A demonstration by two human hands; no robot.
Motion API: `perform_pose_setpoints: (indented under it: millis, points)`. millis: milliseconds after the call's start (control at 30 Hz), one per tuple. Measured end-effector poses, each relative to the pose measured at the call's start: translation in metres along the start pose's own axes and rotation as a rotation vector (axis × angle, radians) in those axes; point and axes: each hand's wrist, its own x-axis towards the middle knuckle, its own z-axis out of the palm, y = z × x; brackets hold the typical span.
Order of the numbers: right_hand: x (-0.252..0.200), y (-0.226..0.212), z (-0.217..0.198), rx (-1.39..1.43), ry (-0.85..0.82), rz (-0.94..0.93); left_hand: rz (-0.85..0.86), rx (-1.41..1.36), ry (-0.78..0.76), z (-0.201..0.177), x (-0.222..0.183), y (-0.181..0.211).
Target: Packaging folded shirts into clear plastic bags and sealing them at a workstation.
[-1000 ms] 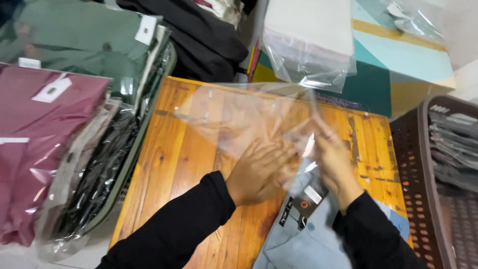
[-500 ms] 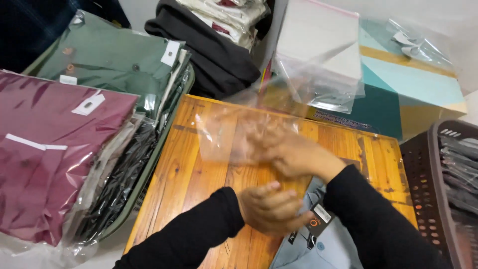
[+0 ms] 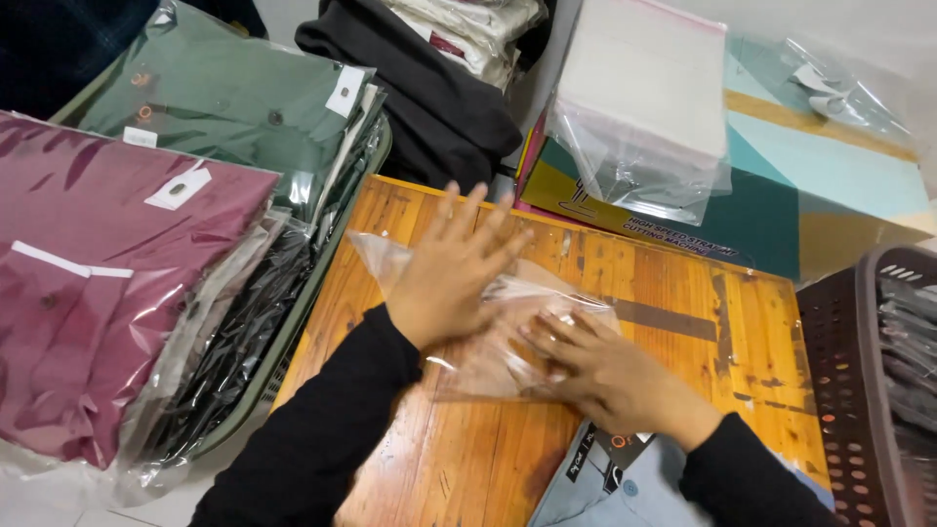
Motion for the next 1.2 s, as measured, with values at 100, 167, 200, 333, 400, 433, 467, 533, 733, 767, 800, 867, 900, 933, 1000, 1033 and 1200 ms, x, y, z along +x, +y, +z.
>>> perform_pose_setpoints:
  millis: [100, 167, 200, 333, 400, 433, 467, 533, 733, 767, 800, 867, 900, 933, 1000, 1033, 1200]
  points:
    - [-0.013, -0.012, 0.009, -0.010, -0.016, 0.037, -0.136, 0.022, 0.494, -0.032, 0.008, 0.004]
    - [-0.014, -0.016, 0.009, 0.072, -0.006, 0.072, -0.232, -0.041, 0.467, -0.032, 0.004, 0.005]
    - [-0.013, -0.017, 0.008, 0.150, 0.002, 0.106, -0.328, -0.102, 0.443, -0.033, 0.002, 0.004]
    - [-0.012, -0.016, 0.012, 0.205, 0.023, 0.105, -0.253, -0.420, -0.029, -0.055, -0.002, -0.002]
    - [-0.011, -0.014, 0.019, 0.247, 0.076, 0.079, -0.209, -0.326, -0.647, -0.051, -0.011, -0.002]
    - [-0.011, -0.016, 0.020, 0.251, 0.079, 0.078, -0.209, -0.323, -0.651, -0.017, -0.025, -0.005]
    - [-0.011, -0.016, 0.021, 0.246, 0.093, 0.069, -0.268, -0.171, -0.649, 0.016, -0.039, -0.007]
    - [-0.012, -0.018, 0.023, 0.245, 0.107, 0.055, -0.330, -0.017, -0.648, 0.034, -0.045, -0.014]
    - [-0.019, -0.021, 0.024, 0.143, 0.246, 0.044, -0.478, -0.441, -0.545, -0.061, -0.014, -0.036]
    - [-0.021, -0.019, 0.026, 0.128, 0.303, 0.051, -0.507, -0.485, -0.347, -0.070, -0.014, -0.039]
    - [-0.023, -0.017, 0.027, 0.113, 0.359, 0.056, -0.533, -0.524, -0.147, -0.079, -0.015, -0.043]
    - [-0.029, -0.011, 0.033, 0.017, 0.357, 0.073, -0.580, -0.590, -0.050, -0.084, -0.017, -0.051]
    - [-0.032, -0.007, 0.036, -0.080, 0.353, 0.092, -0.624, -0.658, 0.050, -0.087, -0.018, -0.055]
    - [-0.030, -0.006, 0.034, -0.079, 0.355, 0.086, -0.627, -0.652, 0.051, -0.074, -0.020, -0.062]
    - [-0.028, -0.005, 0.031, -0.331, 0.273, 0.062, -0.706, -0.525, 0.058, -0.048, -0.024, -0.076]
    - [-0.032, 0.002, 0.037, -0.332, 0.276, 0.056, -0.708, -0.520, 0.061, -0.027, -0.028, -0.083]
    - [-0.042, 0.016, 0.052, -0.392, 0.412, 0.181, -0.648, -0.287, 0.079, 0.087, -0.040, -0.093]
